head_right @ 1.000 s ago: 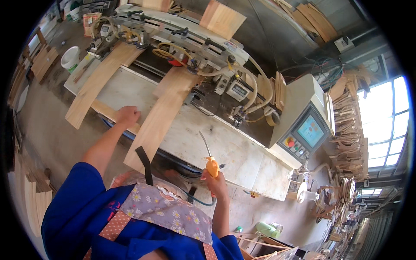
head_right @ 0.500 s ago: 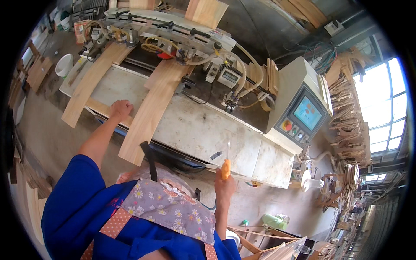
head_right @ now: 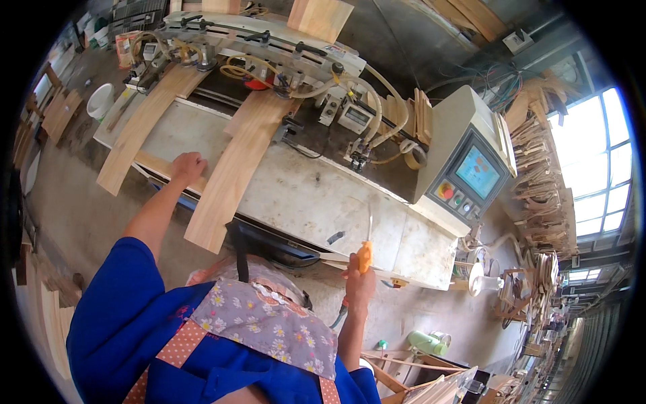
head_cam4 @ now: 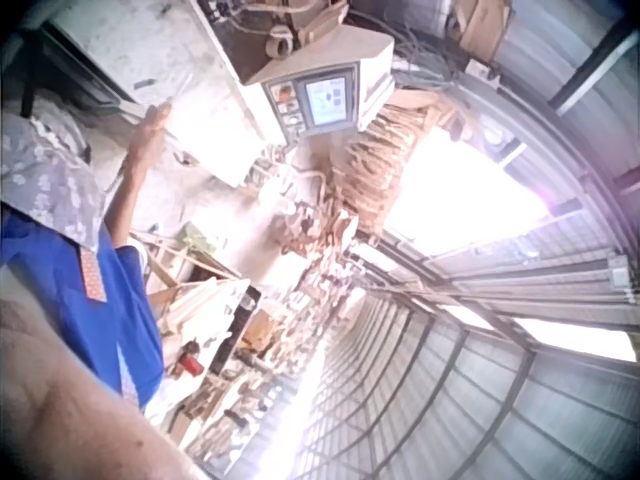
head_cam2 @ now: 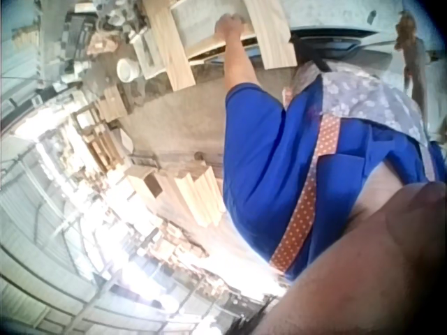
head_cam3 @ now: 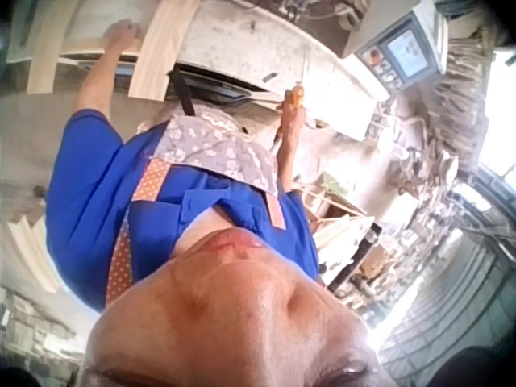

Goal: The person places wooden boards into a machinery, uses an air duster to clear debris from the equipment, and removes boards once the process is complete.

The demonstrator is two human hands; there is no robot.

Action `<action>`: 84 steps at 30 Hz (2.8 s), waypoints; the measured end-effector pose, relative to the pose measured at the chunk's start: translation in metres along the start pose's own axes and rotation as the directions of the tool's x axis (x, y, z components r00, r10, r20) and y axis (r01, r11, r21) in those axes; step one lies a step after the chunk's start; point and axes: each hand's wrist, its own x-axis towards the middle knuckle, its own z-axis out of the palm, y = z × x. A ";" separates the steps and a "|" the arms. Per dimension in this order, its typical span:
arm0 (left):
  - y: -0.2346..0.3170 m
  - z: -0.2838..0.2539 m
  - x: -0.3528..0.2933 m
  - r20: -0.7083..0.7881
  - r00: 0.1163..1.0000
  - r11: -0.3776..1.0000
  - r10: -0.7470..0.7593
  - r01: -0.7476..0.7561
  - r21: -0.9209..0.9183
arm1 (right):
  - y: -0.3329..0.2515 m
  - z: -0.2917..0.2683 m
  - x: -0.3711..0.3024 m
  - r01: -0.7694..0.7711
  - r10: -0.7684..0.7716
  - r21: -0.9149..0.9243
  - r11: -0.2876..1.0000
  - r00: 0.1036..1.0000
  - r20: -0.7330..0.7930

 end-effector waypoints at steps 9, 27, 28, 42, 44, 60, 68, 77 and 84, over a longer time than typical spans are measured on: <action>0.002 0.004 0.005 0.032 0.999 0.999 -0.034 0.034 -0.002 | 0.058 -0.039 -0.025 -0.188 0.180 0.029 0.982 0.968 0.173; 0.000 -0.009 -0.003 0.074 0.994 0.995 -0.081 0.085 -0.051 | 0.041 -0.023 -0.073 -0.160 0.014 0.249 0.955 0.865 0.501; -0.001 -0.006 -0.001 0.062 0.995 0.996 -0.073 0.076 -0.047 | 0.032 -0.023 -0.071 -0.156 0.005 0.268 0.951 0.871 0.492; 0.001 0.007 0.008 0.038 0.998 0.999 -0.045 0.046 -0.019 | 0.048 -0.015 -0.037 -0.153 0.119 0.301 0.941 0.985 0.128; -0.003 0.008 0.007 0.035 0.999 0.999 -0.040 0.040 -0.019 | 0.053 -0.013 -0.038 -0.128 0.101 0.316 0.940 0.990 0.100; 0.001 0.002 0.005 0.029 0.997 0.997 -0.069 0.070 -0.033 | 0.028 -0.011 -0.028 -0.063 0.090 0.194 0.979 0.986 -0.138; -0.012 0.011 0.009 0.019 1.000 1.000 -0.014 0.015 -0.023 | 0.013 -0.008 -0.032 0.084 -0.092 0.196 0.977 0.995 0.033; 0.004 -0.006 0.002 0.082 0.992 0.995 -0.097 0.099 -0.017 | 0.007 0.022 -0.047 0.105 -0.155 0.125 0.987 0.846 0.510; -0.006 0.010 0.009 0.023 0.998 0.998 -0.058 0.058 -0.030 | 0.012 -0.004 -0.028 0.075 -0.102 0.187 0.980 0.985 0.142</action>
